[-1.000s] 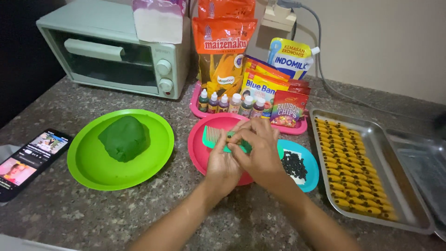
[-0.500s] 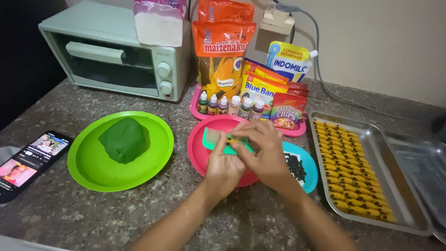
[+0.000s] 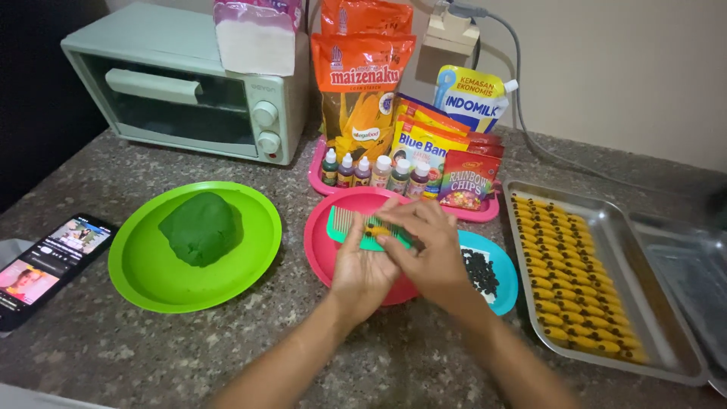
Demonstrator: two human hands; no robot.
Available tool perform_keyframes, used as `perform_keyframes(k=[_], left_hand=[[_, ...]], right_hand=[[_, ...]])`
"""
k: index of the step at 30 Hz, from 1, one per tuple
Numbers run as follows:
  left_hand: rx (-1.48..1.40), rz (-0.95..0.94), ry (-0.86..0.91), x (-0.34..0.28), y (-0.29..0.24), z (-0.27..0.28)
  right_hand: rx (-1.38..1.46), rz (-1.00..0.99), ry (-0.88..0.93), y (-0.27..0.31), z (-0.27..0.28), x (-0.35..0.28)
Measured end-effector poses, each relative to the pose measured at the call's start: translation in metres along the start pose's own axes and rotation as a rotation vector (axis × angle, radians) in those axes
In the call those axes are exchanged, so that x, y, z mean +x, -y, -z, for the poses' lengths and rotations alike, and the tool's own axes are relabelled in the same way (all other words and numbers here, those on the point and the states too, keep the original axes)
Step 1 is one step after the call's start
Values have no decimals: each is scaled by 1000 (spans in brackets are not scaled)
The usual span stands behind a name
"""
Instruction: Shaping and texturing small pieces of dough using a comb tool to make decorative pastries
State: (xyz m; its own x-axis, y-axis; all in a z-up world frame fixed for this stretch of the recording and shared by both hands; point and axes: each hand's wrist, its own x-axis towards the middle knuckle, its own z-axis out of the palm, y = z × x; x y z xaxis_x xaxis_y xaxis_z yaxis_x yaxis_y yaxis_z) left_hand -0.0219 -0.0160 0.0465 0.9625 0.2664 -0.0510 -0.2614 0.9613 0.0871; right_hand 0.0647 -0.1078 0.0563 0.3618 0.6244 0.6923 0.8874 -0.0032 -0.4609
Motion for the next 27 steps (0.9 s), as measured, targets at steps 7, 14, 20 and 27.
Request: perform_keyframes(k=[7,14,20,27], left_hand=[[29,18,105,20,-5,32],[81,40,135,26,-7,41],[-69,74,80,9,-7,22],[202,33,348,2,-20,31]], right_hand=[[-17,16,44,0,10,1],[-49,15,68,-1,10,5],[71,94,56,0,9,6],[186,-88,97,-10,11,1]])
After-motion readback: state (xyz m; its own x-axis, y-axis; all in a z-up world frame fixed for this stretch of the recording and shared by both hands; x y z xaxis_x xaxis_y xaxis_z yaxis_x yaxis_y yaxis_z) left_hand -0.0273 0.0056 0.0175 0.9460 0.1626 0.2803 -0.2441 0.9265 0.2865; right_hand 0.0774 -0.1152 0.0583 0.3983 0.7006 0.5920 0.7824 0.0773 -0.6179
